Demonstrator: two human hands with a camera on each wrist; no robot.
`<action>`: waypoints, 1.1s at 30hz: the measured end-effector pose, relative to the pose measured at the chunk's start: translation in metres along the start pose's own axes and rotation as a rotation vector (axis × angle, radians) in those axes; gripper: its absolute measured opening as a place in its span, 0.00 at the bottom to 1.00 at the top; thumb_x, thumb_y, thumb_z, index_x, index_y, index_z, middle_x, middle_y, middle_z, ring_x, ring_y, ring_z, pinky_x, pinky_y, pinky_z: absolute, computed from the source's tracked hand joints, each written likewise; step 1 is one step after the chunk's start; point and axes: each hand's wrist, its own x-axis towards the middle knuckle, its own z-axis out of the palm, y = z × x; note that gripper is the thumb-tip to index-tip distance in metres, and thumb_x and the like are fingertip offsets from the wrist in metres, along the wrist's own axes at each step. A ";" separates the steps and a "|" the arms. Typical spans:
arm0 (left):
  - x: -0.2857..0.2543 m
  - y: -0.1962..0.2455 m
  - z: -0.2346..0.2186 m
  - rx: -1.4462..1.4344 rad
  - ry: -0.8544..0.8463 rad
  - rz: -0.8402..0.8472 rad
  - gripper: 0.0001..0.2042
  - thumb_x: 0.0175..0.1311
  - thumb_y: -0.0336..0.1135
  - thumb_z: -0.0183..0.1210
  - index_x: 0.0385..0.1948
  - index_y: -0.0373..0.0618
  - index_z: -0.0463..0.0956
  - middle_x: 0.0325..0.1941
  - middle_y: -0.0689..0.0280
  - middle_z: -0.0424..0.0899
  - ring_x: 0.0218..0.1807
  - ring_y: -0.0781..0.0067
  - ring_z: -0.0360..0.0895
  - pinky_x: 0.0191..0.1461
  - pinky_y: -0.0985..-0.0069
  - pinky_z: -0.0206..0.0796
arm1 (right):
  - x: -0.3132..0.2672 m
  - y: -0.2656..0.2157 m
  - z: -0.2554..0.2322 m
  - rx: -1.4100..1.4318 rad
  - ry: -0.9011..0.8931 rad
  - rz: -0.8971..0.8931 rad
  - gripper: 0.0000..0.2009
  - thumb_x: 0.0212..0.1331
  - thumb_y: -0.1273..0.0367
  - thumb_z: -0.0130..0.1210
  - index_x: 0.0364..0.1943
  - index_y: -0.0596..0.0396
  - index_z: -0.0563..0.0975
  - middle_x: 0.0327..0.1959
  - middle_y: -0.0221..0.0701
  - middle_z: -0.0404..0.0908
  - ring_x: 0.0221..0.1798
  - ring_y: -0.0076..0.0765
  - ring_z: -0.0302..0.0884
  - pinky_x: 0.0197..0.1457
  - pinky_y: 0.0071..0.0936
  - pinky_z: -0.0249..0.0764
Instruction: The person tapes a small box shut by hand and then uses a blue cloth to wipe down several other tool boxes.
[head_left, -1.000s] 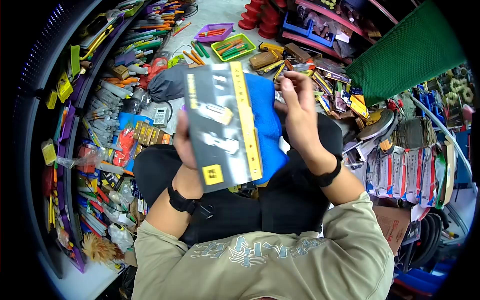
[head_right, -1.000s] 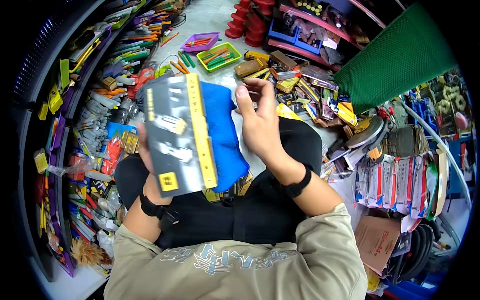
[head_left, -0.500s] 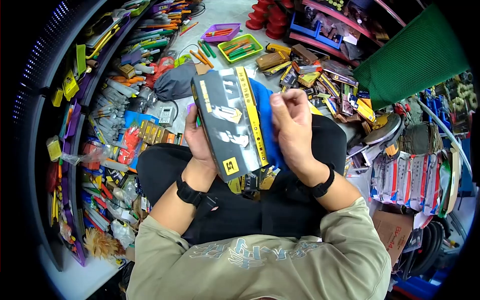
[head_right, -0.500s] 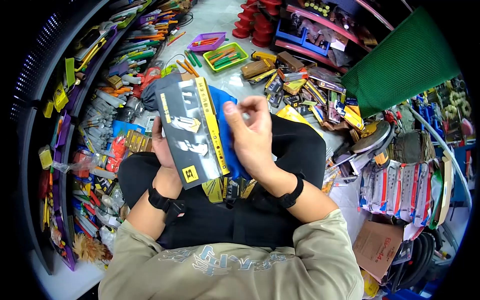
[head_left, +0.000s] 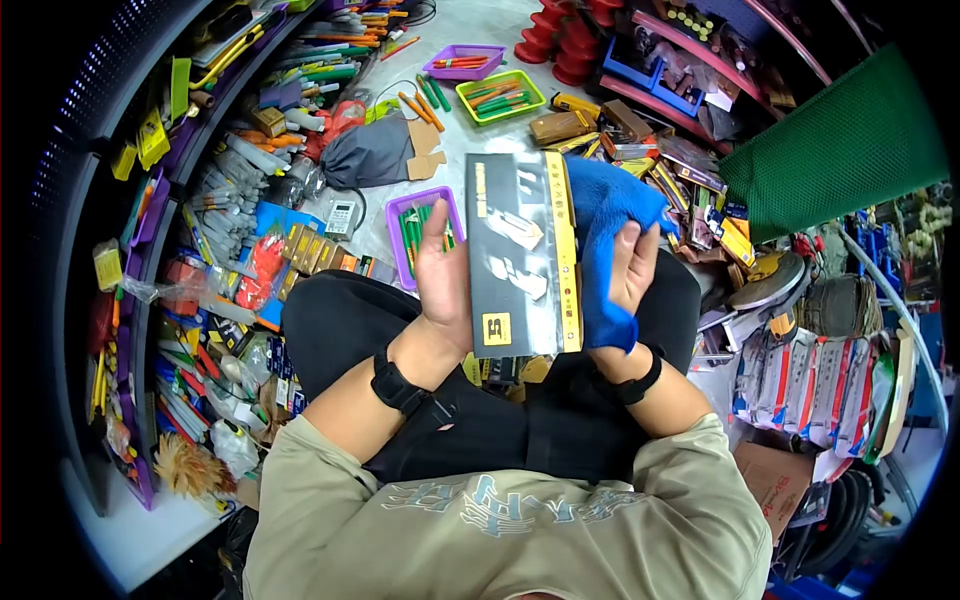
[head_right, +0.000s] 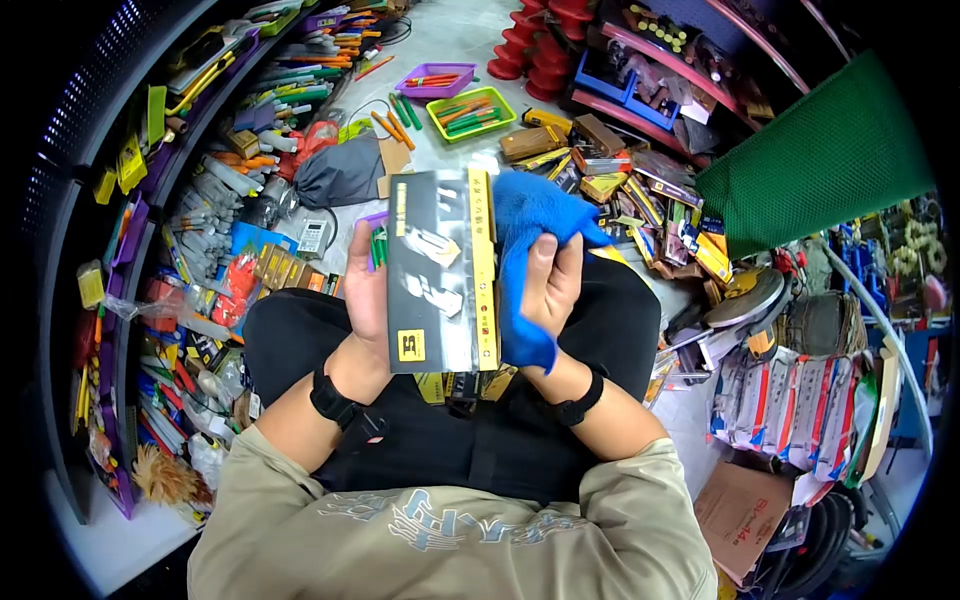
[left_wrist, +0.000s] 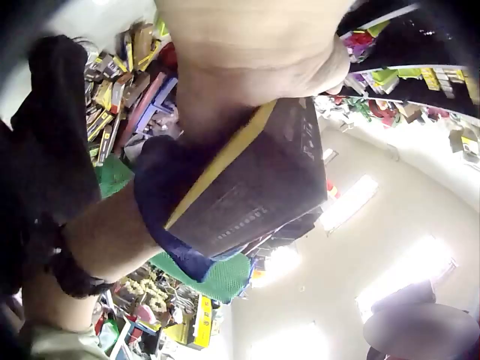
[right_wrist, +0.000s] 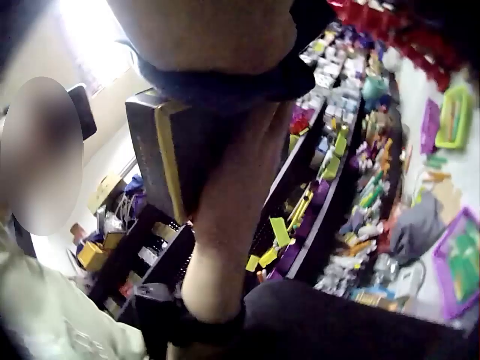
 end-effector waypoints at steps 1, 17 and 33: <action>-0.001 0.001 -0.004 -0.006 -0.002 0.010 0.42 0.70 0.68 0.41 0.74 0.40 0.57 0.73 0.45 0.67 0.70 0.43 0.70 0.73 0.47 0.62 | -0.004 0.003 -0.008 -0.039 -0.045 -0.106 0.17 0.80 0.61 0.41 0.61 0.56 0.69 0.52 0.40 0.82 0.52 0.35 0.83 0.56 0.33 0.81; -0.017 -0.015 0.029 0.823 0.196 0.251 0.39 0.66 0.36 0.66 0.75 0.45 0.52 0.58 0.61 0.78 0.56 0.70 0.80 0.57 0.75 0.75 | 0.084 -0.022 -0.013 -1.015 -0.551 0.424 0.24 0.77 0.53 0.44 0.60 0.58 0.77 0.49 0.37 0.86 0.49 0.31 0.85 0.53 0.25 0.76; 0.002 0.015 0.006 0.793 0.581 0.624 0.20 0.79 0.47 0.47 0.55 0.37 0.73 0.47 0.60 0.84 0.44 0.71 0.84 0.50 0.74 0.79 | -0.066 -0.003 0.026 -0.056 -0.265 0.120 0.44 0.72 0.46 0.46 0.78 0.56 0.38 0.78 0.45 0.52 0.78 0.47 0.55 0.79 0.46 0.52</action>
